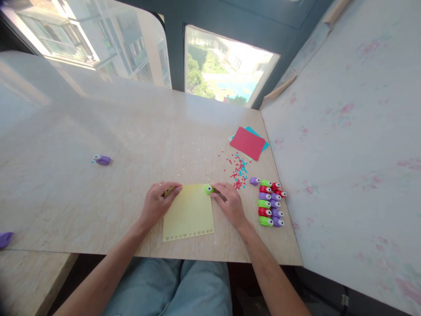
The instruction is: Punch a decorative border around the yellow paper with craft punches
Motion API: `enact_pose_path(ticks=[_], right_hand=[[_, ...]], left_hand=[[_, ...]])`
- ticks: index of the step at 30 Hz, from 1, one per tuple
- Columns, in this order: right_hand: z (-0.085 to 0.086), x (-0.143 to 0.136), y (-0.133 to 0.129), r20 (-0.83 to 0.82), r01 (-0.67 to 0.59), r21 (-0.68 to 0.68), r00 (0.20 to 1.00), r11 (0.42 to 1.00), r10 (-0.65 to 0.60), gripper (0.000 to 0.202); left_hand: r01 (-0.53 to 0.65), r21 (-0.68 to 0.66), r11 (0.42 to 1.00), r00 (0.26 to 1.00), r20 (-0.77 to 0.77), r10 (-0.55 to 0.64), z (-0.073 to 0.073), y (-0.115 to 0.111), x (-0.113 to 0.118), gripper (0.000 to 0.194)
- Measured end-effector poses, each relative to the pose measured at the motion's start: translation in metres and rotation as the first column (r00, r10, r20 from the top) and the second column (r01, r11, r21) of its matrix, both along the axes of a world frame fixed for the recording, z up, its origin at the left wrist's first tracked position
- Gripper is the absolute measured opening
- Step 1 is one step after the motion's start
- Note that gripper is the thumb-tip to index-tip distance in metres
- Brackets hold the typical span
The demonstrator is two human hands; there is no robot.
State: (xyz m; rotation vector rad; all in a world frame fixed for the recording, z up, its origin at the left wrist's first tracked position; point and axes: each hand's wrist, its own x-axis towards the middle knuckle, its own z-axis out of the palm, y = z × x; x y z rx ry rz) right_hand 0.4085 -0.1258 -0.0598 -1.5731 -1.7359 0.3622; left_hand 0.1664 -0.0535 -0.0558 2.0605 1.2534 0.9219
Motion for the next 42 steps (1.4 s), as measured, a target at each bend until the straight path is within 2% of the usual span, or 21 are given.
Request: enact_pose_path(ticks=[30,42], right_hand=[[0.0053,-0.0036,-0.0049,0.032,0.042,-0.031,0.999,0.999,-0.041,0.025],[0.0038,-0.0026,-0.0067,0.023,0.022,0.001,1.0,1.0,-0.022,0.026]], left_hand=[[-0.006,-0.031,0.999,1.0,-0.002,0.006,0.0031,0.0,-0.0001,0.02],[-0.011,-0.043,0.999,1.0,0.0,0.011,0.0026,0.0002,-0.0004,0.017]])
